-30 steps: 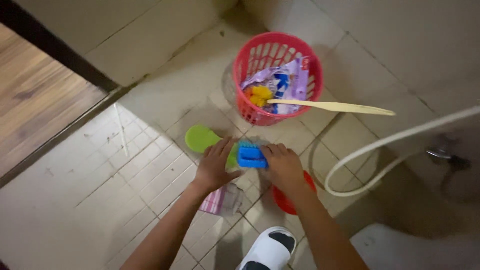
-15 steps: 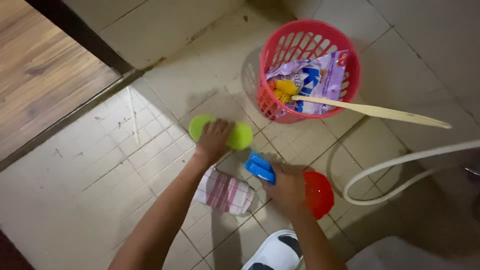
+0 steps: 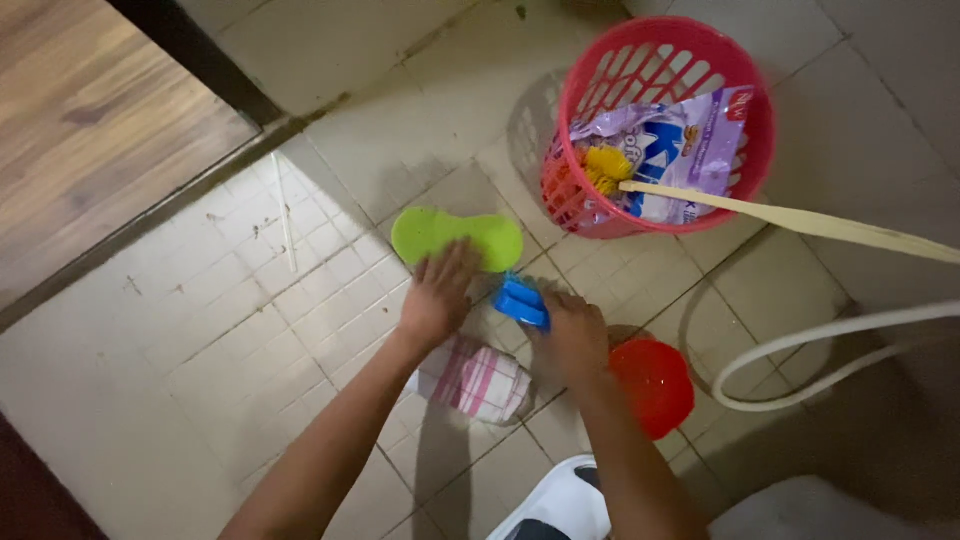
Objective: Cleaning the exterior of a toilet tank with a brush, sponge, and cloth
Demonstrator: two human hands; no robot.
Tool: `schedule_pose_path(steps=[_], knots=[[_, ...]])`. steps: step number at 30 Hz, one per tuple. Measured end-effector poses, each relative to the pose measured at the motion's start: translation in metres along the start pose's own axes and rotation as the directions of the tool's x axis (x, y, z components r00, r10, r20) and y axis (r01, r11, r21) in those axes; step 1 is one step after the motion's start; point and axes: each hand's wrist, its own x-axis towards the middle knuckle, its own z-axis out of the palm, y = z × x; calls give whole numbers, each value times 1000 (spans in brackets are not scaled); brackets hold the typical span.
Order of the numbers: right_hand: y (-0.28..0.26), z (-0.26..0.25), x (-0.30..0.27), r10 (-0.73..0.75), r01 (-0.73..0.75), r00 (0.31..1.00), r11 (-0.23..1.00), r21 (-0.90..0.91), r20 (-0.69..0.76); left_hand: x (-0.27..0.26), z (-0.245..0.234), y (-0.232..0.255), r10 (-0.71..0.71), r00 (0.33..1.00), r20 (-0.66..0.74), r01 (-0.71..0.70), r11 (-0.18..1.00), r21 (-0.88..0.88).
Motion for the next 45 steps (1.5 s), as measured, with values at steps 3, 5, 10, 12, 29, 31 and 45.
schedule_pose_path(steps=[3, 5, 10, 12, 29, 31, 45], knots=[[-6, 1, -3, -24, 34, 996, 992, 121, -85, 23, -22, 0, -112, 992, 58, 104, 987, 121], [-13, -1, -3, -72, 84, 992, 991, 108, -108, 30, 7, -21, -97, 995, -1, 96, 979, 182], [-26, 12, -1, -153, 174, 976, 976, 133, -156, 36, 10, -31, -98, 991, -95, 118, 965, 235], [-36, 10, -7, -116, 126, 989, 986, 110, -90, 28, -52, -1, -166, 985, -45, 163, 984, -70], [-43, -108, -60, -374, 316, 902, 912, -262, -215, -33, -139, 99, 79, 919, -385, -143, 980, -140], [-44, -104, -64, -370, 318, 910, 912, -259, -188, -40, -138, 96, 60, 938, -341, -123, 978, -168], [-28, -62, -46, -170, 161, 979, 983, -87, -112, -41, -87, 70, -5, 962, -272, -67, 964, -256]])
